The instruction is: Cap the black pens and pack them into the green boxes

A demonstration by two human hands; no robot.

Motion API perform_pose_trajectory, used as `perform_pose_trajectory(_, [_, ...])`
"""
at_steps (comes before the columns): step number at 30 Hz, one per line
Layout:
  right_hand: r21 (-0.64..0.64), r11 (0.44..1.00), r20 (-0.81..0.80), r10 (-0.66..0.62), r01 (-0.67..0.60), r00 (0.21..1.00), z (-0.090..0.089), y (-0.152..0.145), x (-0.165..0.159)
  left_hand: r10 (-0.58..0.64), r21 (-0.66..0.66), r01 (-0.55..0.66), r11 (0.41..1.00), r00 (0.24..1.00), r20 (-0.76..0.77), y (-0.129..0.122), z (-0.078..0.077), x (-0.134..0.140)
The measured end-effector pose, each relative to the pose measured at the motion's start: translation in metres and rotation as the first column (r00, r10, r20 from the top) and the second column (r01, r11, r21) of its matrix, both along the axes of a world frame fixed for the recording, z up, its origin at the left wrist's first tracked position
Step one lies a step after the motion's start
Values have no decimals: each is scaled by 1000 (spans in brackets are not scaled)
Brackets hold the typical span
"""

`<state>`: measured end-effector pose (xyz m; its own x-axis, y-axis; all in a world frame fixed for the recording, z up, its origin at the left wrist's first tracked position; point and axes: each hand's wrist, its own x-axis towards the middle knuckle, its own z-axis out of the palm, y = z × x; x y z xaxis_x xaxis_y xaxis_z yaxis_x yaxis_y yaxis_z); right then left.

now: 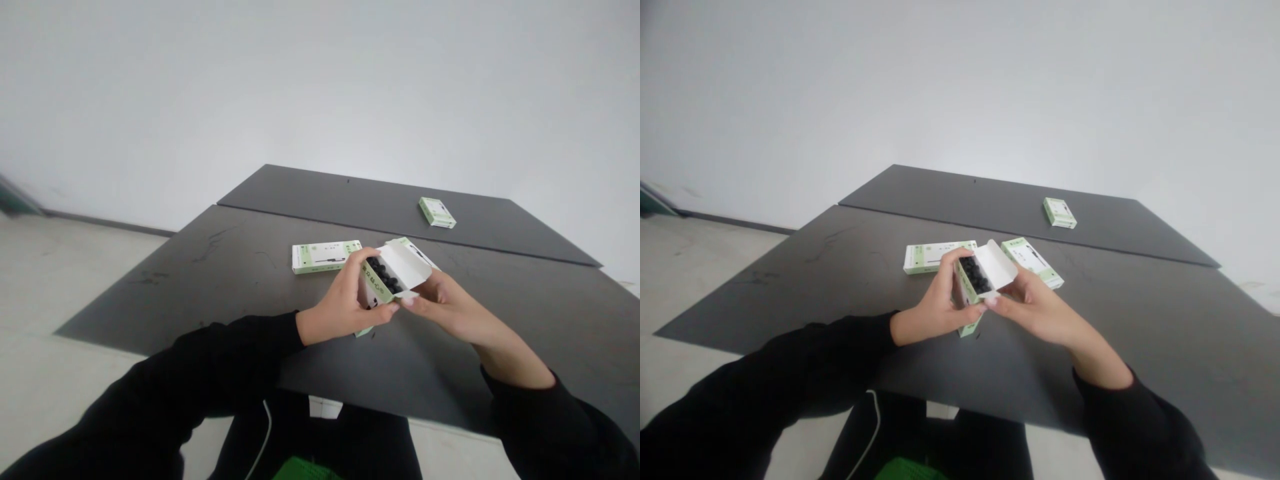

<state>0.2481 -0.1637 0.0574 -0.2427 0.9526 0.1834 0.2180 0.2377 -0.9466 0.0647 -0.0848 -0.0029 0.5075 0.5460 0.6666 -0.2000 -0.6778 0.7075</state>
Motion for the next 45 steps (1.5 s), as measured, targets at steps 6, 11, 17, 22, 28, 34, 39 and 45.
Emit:
perform_pose_trajectory(6, [-45, 973, -28, -226, 224, 974, 0, 6, -21, 36, 120, -37, 992, 999, 11, -1, 3, 0])
perform_pose_trajectory(11, [190, 925, 236, -367, 328, 900, 9, 4, -42, 42, 70, -40, 997, 998, -38, 0, 3, 1])
perform_pose_trajectory(17, [383, 898, 434, -383, 218, 816, 19, 0, -59, 19, 2, -19, 1000, 999, -33, 2, -2, 4])
perform_pose_trajectory(22, [412, 874, 423, -433, 257, 796, 14, 3, -53, 72, -95, -80, 992, 994, -84, -5, -2, 5])
perform_pose_trajectory(28, [322, 905, 469, -409, 279, 783, 30, 2, -49, 66, -103, -72, 992, 996, -62, -9, 3, 5])
perform_pose_trajectory(34, [303, 917, 505, -387, 262, 771, 34, 12, -52, 112, -48, -116, 992, 991, -78, -2, -2, 7])
perform_pose_trajectory(39, [362, 912, 677, -399, 192, 618, 26, 7, -60, 130, -19, -133, 991, 987, -95, 3, -6, 7])
perform_pose_trajectory(45, [419, 891, 667, -433, 176, 606, 18, 5, -59, 87, 59, -83, 995, 994, -67, 4, -2, 4])
